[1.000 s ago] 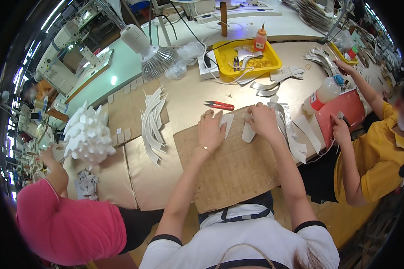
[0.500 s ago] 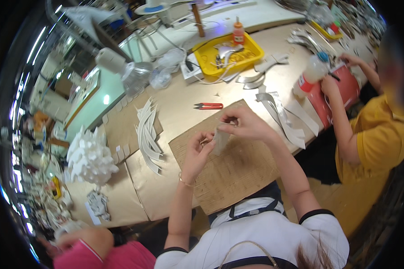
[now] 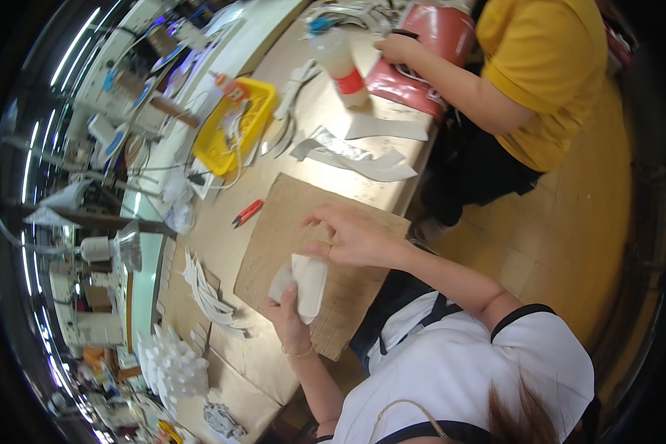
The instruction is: The person applies glue from a plastic bottle to white foam pieces, inserts a thin stick into each piece, and trims the excess with scissors. The person repeats this process for several pieces on a workbench.
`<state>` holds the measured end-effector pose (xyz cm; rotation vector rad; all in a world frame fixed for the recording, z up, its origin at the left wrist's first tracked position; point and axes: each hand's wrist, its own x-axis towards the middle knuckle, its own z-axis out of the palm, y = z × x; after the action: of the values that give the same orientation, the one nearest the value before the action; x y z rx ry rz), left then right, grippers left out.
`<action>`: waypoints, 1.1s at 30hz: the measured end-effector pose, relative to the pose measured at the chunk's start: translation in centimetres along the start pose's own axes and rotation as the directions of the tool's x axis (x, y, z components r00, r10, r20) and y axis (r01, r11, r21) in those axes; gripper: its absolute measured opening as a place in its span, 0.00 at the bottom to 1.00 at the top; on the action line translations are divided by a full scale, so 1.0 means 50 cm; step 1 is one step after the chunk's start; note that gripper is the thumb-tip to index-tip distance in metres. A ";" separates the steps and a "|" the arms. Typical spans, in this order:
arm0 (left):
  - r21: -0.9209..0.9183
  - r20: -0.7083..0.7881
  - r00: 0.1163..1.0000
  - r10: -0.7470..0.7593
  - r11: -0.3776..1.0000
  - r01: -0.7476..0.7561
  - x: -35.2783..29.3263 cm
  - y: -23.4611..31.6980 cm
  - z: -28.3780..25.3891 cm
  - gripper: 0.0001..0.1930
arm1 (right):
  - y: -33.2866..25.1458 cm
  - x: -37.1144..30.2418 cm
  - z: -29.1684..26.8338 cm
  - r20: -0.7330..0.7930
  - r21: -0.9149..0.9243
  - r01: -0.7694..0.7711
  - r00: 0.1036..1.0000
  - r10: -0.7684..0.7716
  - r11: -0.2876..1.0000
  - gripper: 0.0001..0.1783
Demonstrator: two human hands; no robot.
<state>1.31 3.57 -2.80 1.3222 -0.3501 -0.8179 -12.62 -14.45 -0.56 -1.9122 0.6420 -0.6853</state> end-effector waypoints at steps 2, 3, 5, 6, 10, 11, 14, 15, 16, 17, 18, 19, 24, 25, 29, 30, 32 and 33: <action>-0.123 0.051 0.999 0.019 0.992 -0.013 -0.014 -0.001 -0.023 0.21 | 0.030 -0.050 -0.030 -0.226 -0.292 -0.054 0.974 -0.014 0.955 0.23; -0.182 -0.095 0.995 -0.009 0.983 -0.009 -0.018 0.002 -0.034 0.23 | 0.047 -0.075 -0.049 -0.279 -0.385 -0.156 0.959 0.047 0.909 0.24; -0.364 0.113 0.993 0.022 0.931 0.021 -0.027 0.035 -0.066 0.17 | 0.081 -0.113 -0.081 -0.202 -0.350 -0.283 0.954 0.223 0.893 0.25; -0.487 0.334 0.937 0.105 0.870 0.076 -0.030 0.051 -0.078 0.15 | 0.092 -0.131 -0.085 -0.148 -0.335 -0.350 0.937 0.318 0.875 0.25; -0.552 0.186 0.982 0.041 0.831 0.070 -0.050 0.124 -0.096 0.26 | 0.108 -0.155 -0.070 -0.035 -0.161 -0.375 0.927 0.375 0.913 0.26; -0.580 0.181 0.980 0.081 0.814 0.040 -0.059 0.140 -0.096 0.29 | 0.108 -0.151 -0.066 0.023 -0.104 -0.359 0.931 0.363 0.927 0.26; -0.656 0.103 0.985 0.136 0.754 -0.036 -0.093 0.182 -0.104 0.34 | 0.108 -0.139 -0.074 0.174 0.174 -0.319 0.941 0.290 0.932 0.24; -0.667 0.110 0.981 0.162 0.744 -0.048 -0.104 0.196 -0.111 0.35 | 0.112 -0.145 -0.094 0.257 0.294 -0.386 0.913 0.317 0.874 0.23; -0.672 0.299 0.922 0.245 0.741 0.021 -0.106 0.210 -0.119 0.35 | 0.117 -0.151 -0.118 0.339 0.427 -0.434 0.890 0.304 0.793 0.22; -0.658 0.426 0.858 0.288 0.749 0.076 -0.108 0.224 -0.127 0.36 | 0.123 -0.159 -0.143 0.335 0.492 -0.467 0.881 0.336 0.735 0.19; -0.670 0.466 0.835 0.291 0.733 0.119 -0.109 0.238 -0.136 0.37 | 0.134 -0.183 -0.192 0.330 0.544 -0.425 0.901 0.282 0.723 0.19; -0.667 0.594 0.751 0.287 0.698 0.260 -0.107 0.253 -0.143 0.37 | 0.143 -0.205 -0.239 0.327 0.521 -0.449 0.890 0.317 0.726 0.20; -0.499 0.421 0.873 0.246 0.867 -0.004 -0.072 0.355 -0.151 0.35 | 0.161 -0.395 -0.458 0.136 0.650 -0.489 0.828 0.543 0.583 0.20; -0.485 0.375 0.902 0.215 0.874 -0.006 -0.053 0.370 -0.144 0.34 | 0.159 -0.438 -0.489 0.091 0.662 -0.458 0.835 0.543 0.593 0.20; -0.451 0.462 0.843 0.277 0.891 -0.046 0.022 0.376 -0.102 0.26 | 0.143 -0.615 -0.590 -0.222 0.525 -0.574 0.620 0.753 0.628 0.20; -0.396 0.418 0.847 0.329 0.905 -0.156 0.034 0.361 -0.089 0.24 | 0.141 -0.649 -0.616 -0.211 0.538 -0.565 0.628 0.749 0.626 0.19; -0.451 0.529 0.816 0.234 0.892 0.037 0.063 0.352 -0.057 0.22 | 0.133 -0.722 -0.640 -0.180 0.584 -0.541 0.642 0.746 0.606 0.18; -0.434 0.650 0.734 0.199 0.889 0.144 0.074 0.347 -0.037 0.22 | 0.138 -0.744 -0.637 -0.255 0.580 -0.545 0.584 0.771 0.605 0.17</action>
<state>10.71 2.75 12.34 0.5184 -0.7064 -1.2683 -61.96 -11.11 -1.93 -0.9026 1.3338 -0.7133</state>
